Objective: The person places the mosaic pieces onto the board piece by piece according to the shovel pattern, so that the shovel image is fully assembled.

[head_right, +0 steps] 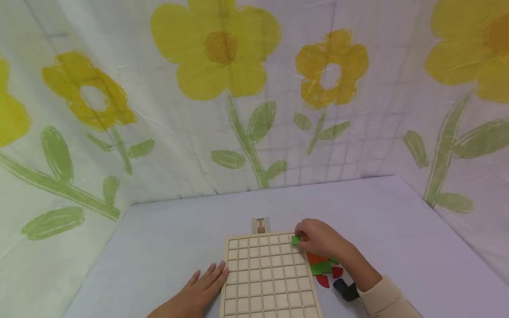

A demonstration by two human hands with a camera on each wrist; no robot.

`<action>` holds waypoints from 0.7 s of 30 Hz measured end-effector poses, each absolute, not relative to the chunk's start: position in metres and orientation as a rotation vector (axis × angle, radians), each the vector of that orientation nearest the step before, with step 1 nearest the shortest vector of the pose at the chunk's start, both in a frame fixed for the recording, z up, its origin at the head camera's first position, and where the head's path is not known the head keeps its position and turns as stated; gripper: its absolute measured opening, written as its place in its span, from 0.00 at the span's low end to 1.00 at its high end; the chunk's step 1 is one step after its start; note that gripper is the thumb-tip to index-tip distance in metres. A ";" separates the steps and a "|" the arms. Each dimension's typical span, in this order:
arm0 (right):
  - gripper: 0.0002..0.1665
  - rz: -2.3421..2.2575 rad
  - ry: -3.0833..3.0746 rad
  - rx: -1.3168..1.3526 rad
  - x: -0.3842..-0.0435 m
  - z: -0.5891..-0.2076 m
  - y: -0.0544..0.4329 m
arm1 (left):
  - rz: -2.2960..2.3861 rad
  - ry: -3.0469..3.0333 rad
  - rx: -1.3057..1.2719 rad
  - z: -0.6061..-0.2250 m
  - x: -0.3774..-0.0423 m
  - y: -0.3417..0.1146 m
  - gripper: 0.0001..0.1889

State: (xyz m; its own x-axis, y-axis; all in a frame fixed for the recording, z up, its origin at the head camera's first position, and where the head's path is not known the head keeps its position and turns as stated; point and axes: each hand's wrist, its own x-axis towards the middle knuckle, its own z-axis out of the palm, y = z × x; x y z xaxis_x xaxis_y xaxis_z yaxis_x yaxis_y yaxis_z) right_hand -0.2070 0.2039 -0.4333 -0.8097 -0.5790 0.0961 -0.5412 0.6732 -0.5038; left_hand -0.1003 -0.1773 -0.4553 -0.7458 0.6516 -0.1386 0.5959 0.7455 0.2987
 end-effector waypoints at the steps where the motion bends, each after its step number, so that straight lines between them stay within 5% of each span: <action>1: 0.09 -0.812 2.808 -0.939 -0.207 -0.433 0.203 | 0.341 2.717 0.988 -0.456 -0.100 -0.178 0.59; 21: 0.09 -0.779 2.820 -0.912 -0.214 -0.435 0.181 | 0.365 2.697 0.985 -0.455 -0.100 -0.179 0.60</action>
